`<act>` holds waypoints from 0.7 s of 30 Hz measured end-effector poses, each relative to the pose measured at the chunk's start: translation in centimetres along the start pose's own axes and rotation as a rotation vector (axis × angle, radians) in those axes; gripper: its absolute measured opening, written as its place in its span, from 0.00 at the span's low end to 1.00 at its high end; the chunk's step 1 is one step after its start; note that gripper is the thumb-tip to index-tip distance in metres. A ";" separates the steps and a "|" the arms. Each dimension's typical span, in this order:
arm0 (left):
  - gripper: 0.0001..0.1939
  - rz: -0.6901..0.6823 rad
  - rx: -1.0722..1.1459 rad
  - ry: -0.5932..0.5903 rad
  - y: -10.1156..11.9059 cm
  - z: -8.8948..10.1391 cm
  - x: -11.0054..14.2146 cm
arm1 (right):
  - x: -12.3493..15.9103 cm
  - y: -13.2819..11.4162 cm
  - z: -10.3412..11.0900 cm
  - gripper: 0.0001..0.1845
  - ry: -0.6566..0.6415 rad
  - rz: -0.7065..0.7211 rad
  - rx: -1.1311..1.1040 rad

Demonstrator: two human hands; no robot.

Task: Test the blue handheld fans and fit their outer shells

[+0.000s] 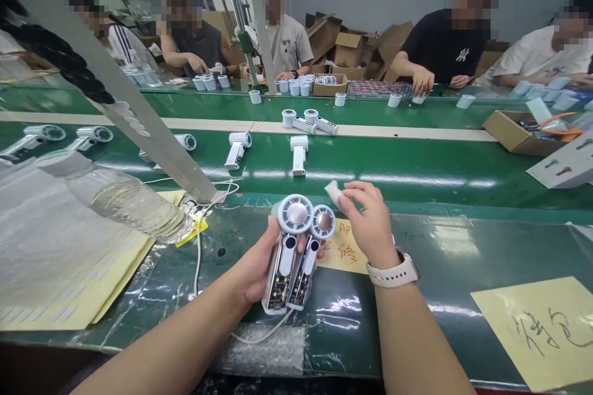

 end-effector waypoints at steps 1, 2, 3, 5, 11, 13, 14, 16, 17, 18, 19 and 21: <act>0.34 0.043 -0.018 0.009 -0.5 0.2 0.1 | 0.4 -0.7 -0.3 0.10 -0.103 0.035 -0.106; 0.33 0.083 -0.033 0.015 -1.0 0.4 0.1 | 0.8 -1.3 -0.8 0.08 -0.227 0.059 -0.226; 0.32 0.120 -0.046 0.009 -1.3 0.5 0.2 | 1.3 -1.8 -1.1 0.07 -0.352 0.070 -0.344; 0.32 0.185 -0.066 -0.037 -2.0 0.3 0.5 | 2.0 -2.3 -1.6 0.07 -0.544 0.057 -0.514; 0.36 0.297 -0.081 -0.200 -3.0 -0.4 1.4 | 3.0 -3.5 -1.6 0.05 -0.857 0.140 -0.730; 0.36 0.290 -0.071 -0.226 -3.0 -0.4 1.5 | 3.2 -3.6 -1.8 0.04 -0.934 0.153 -0.734; 0.35 0.285 -0.064 -0.234 -3.0 -0.5 1.4 | 3.3 -3.6 -2.0 0.04 -0.970 0.151 -0.731; 0.35 0.285 -0.049 -0.243 -2.9 -0.5 1.4 | 3.5 -3.5 -2.2 0.03 -1.014 0.140 -0.726; 0.35 0.289 -0.046 -0.243 -2.9 -0.5 1.3 | 3.4 -3.5 -2.3 0.03 -1.010 0.128 -0.723; 0.36 0.296 -0.046 -0.238 -2.9 -0.5 1.3 | 3.4 -3.3 -2.4 0.03 -0.993 0.110 -0.725; 0.36 0.304 -0.050 -0.229 -2.9 -0.4 1.3 | 3.3 -3.2 -2.4 0.04 -0.974 0.082 -0.732; 0.36 0.314 -0.064 -0.202 -2.9 -0.3 1.4 | 3.2 -2.9 -2.6 0.15 -0.967 0.005 -0.759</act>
Point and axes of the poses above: each hand's wrist, its own x-axis away from the middle knuckle, its own z-axis out of the back of the hand, y = z × x, the point moved 7 cm from there along -x, towards the middle knuckle, and after that the axes turned 15 degrees about -z, right-handed, at the moved point
